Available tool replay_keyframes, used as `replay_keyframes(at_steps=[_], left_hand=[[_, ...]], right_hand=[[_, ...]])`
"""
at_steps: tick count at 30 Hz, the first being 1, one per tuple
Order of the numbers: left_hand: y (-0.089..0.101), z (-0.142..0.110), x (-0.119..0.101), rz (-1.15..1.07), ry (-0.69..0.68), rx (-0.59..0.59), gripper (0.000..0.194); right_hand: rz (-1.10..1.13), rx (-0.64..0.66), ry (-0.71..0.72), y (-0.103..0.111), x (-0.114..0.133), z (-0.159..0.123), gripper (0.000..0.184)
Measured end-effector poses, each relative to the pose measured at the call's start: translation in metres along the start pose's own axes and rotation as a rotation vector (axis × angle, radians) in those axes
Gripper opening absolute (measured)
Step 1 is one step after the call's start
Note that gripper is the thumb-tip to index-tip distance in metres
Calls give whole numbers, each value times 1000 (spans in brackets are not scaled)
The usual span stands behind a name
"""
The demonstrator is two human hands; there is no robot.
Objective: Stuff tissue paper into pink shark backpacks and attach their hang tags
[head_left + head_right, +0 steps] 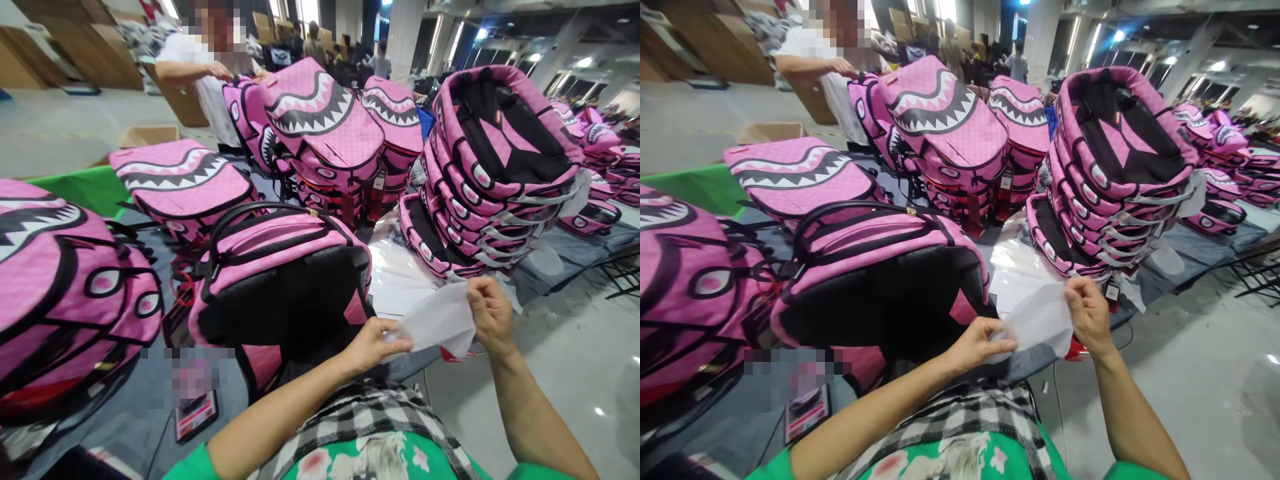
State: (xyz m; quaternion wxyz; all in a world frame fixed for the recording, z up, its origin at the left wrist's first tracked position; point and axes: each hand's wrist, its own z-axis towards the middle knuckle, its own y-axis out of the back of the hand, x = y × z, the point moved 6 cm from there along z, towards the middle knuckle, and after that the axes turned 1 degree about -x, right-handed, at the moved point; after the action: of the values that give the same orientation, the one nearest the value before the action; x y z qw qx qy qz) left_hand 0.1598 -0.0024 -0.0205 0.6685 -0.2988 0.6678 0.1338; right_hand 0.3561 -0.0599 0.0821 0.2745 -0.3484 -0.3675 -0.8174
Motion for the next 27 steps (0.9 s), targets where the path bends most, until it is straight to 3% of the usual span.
replay_keyframes(at_steps=[2,5,8,10,13,14,18,23,27], left_hand=[[12,-21,-12,81,-53,-143,52],[26,-53,-54,518,-290,-341,43],[17,-76,-95,1045,-553,-297,38],[12,-88,-111,1249,-638,-217,33],[17,-108,-133,1385,-688,-259,33],[21,-116,-139,1391,-677,-296,34],[46,-142,-161,1146,-535,-427,31],[98,-156,-191,620,-393,-647,25],[148,-149,-217,323,-313,-752,40]], right_hand=[[-74,-90,-15,18,-4,6,39],[-293,32,127,13,21,18,32],[-332,306,597,-33,83,17,49],[-264,489,884,-68,120,7,59],[-85,600,1023,-104,148,7,34],[-29,620,997,-113,150,11,29],[34,649,808,-132,145,43,42],[3,681,697,-159,162,93,53],[-5,698,714,-197,192,138,59]])
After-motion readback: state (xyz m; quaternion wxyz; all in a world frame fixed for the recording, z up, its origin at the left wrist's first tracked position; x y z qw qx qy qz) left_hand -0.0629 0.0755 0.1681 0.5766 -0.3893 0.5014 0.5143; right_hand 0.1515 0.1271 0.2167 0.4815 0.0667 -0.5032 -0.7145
